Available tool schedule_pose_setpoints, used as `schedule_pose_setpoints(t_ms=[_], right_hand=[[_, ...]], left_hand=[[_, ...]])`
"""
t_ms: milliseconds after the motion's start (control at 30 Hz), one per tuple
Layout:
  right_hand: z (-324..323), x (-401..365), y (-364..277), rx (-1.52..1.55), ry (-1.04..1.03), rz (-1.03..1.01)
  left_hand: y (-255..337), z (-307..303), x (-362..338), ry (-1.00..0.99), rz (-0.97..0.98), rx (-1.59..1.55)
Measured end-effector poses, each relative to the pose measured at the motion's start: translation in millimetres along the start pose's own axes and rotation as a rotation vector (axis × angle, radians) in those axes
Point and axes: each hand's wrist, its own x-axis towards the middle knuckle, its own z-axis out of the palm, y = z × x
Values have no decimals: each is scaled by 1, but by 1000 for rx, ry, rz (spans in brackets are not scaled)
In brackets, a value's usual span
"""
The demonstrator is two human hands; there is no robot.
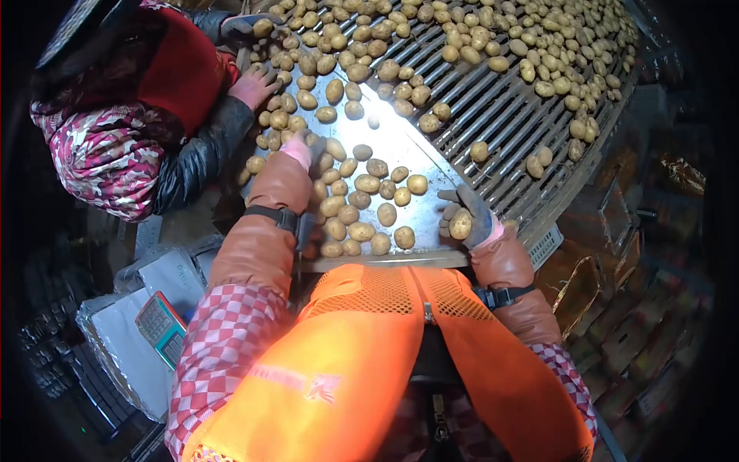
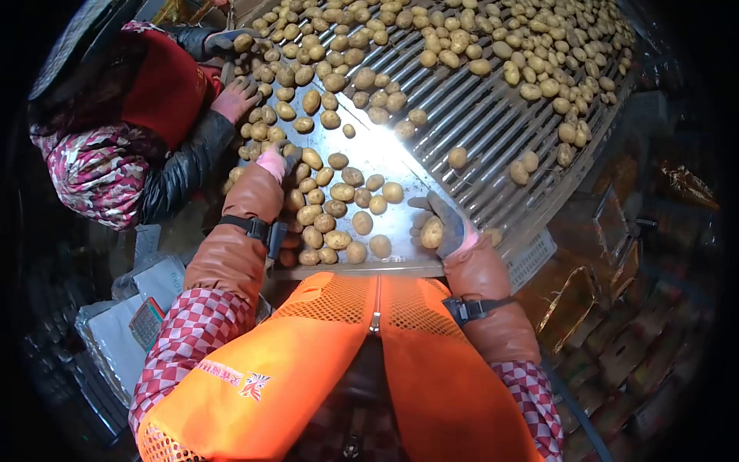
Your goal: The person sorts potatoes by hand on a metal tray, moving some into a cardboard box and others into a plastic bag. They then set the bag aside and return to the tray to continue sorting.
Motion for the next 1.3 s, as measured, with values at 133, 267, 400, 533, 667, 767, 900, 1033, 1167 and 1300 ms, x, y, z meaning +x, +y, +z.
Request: schedule_pose_setpoints(t_ms=[133,267,400,533,667,767,900,1033,1167,1300], right_hand=[[5,14,-4,48,-62,173],[22,26,-1,338,-420,128],[36,23,-15,-42,-390,43],[29,8,-8,-361,-421,-359],[-5,11,21,-67,-271,-293],[-9,-15,16,-529,-249,-583],[-20,-24,14,393,-281,-103],[-57,0,45,259,-255,-175],[-80,-69,28,163,-194,-343],[-125,-100,38,239,-95,-541]], left_hand=[[-15,23,-20,-110,32,-890],[69,-3,-128,-661,62,-1387],[96,4,-103,-404,1,-1051],[47,46,-92,291,720,174],[8,76,-157,51,628,51],[5,82,-186,4,581,78],[27,96,-200,179,779,130],[35,98,-187,154,758,224],[42,120,-168,178,758,29],[43,128,-162,306,812,310]])
